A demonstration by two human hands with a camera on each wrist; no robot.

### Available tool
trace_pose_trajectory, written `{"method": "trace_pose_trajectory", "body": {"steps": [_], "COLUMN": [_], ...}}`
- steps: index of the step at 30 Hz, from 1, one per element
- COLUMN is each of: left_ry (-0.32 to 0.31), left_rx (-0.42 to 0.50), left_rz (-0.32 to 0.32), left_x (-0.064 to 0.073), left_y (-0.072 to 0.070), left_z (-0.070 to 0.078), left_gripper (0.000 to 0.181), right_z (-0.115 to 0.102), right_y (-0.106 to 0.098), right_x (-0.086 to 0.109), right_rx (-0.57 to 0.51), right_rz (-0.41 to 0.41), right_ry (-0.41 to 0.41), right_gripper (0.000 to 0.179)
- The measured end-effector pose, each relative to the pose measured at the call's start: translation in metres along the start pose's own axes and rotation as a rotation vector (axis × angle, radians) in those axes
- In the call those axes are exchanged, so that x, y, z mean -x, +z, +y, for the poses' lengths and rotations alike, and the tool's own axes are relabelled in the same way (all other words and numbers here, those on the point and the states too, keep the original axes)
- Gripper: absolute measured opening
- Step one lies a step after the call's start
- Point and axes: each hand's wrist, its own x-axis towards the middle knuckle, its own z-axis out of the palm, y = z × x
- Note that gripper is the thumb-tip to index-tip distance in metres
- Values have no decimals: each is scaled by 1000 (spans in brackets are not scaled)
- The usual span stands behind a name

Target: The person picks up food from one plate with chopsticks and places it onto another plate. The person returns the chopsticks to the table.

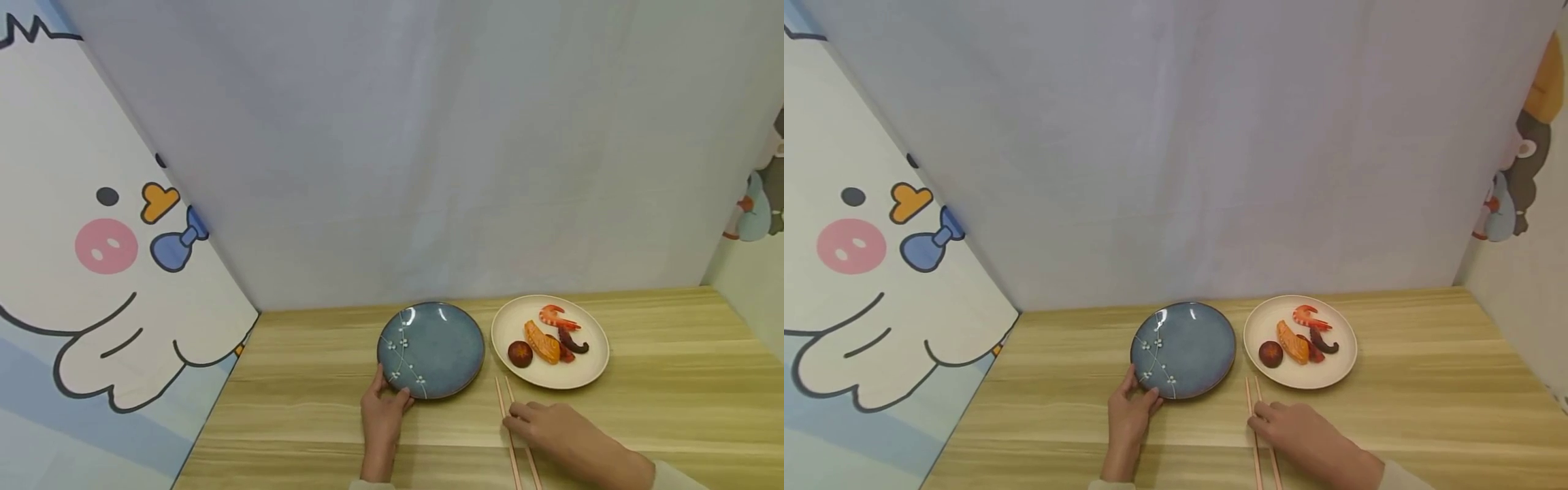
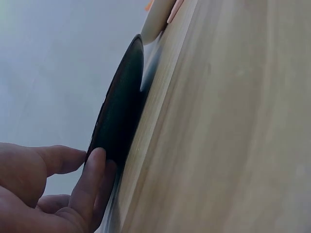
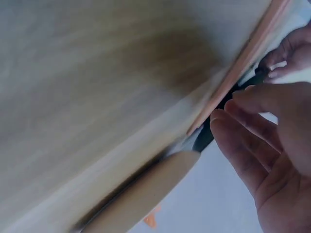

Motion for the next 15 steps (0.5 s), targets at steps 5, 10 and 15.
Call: {"method": "trace_pose_trajectory", "body": {"steps": [5,10,15], "left_ry": [62,120,161], "left_rx": [-68,-179,-283], "left_rz": [27,57,80], "left_x": [1,5,6], "left_y": [-4,-8,-11], "left_z": [1,4,7], "left_gripper": [78,72,71], "right_z": [5,9,10], "right_y": [-8,-18,-28], "right_x": [5,9,14], "right_rx": [-57,-46,-14], "right_rz": [125,220,285], "right_ry": [115,213,318], "right_gripper": [23,62,64]}}
